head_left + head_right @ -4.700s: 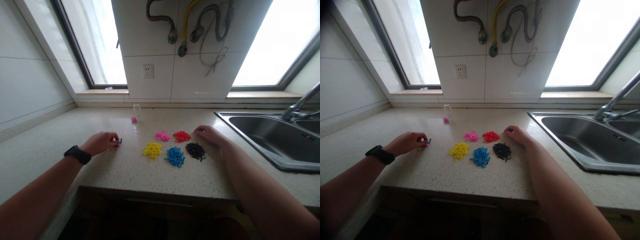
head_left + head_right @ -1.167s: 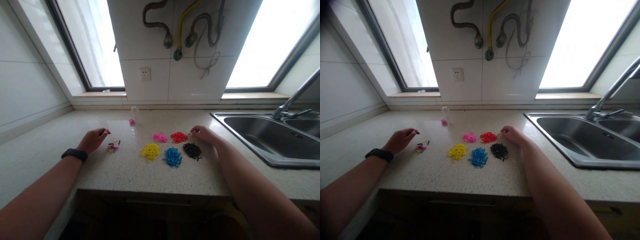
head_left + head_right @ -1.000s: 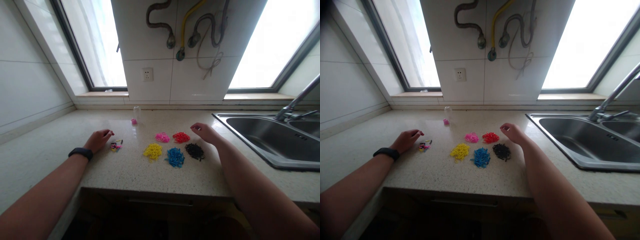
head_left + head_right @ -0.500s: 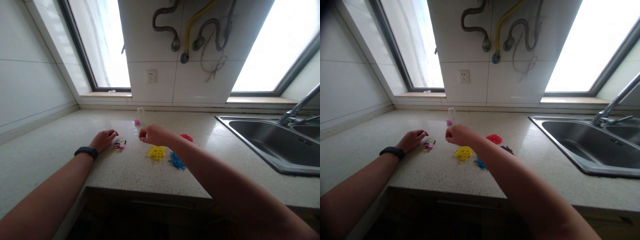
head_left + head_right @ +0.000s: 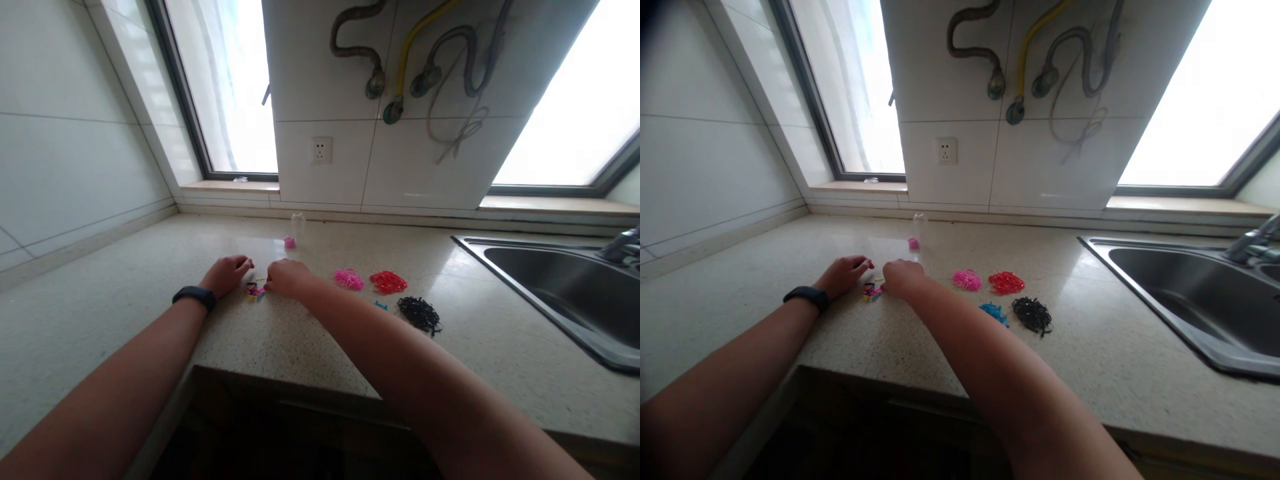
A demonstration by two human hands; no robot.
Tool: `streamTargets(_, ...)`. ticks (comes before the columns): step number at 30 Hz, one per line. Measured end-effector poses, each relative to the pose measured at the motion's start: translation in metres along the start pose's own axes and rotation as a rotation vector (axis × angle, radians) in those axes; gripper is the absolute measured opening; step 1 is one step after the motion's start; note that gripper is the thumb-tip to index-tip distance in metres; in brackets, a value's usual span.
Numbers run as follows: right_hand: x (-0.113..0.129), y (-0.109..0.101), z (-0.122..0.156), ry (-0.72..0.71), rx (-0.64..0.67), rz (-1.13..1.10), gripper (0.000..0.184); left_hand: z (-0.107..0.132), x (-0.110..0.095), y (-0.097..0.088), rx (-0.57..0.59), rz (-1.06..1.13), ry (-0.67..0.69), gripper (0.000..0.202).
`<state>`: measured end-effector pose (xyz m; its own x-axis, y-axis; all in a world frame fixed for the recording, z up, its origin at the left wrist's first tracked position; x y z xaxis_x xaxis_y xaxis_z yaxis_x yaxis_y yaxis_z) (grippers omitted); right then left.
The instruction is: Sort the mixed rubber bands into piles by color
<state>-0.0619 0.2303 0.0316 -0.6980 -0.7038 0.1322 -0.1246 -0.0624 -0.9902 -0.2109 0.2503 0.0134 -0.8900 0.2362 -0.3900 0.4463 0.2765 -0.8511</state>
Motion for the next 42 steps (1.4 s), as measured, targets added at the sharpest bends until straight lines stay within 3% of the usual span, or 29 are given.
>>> streamTargets(25,-0.011,0.003,0.0,0.086,-0.029,-0.061,0.033,-0.001,-0.001,0.001,0.012,-0.003,0.017,0.042)
streamTargets(33,-0.014,-0.002,0.008,0.051,-0.026,-0.054,0.03,0.001,-0.003,0.001,0.017,0.003,0.012,0.044)
streamTargets(37,-0.022,-0.014,0.027,-0.027,-0.09,-0.088,0.028,0.001,-0.002,0.002,0.019,0.003,0.0,0.044)
streamTargets(42,-0.054,-0.049,0.07,-0.101,-0.213,-0.229,0.022,0.001,0.0,0.002,0.025,-0.01,-0.016,0.045)
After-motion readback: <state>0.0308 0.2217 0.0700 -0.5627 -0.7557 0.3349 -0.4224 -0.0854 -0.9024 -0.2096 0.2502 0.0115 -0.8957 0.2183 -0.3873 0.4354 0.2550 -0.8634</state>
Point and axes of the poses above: each hand's wrist, its own z-axis away from the middle knuckle, its own y-axis out of the palm, x = y × z, the point moved 10 cm from there along -z, towards the middle knuckle
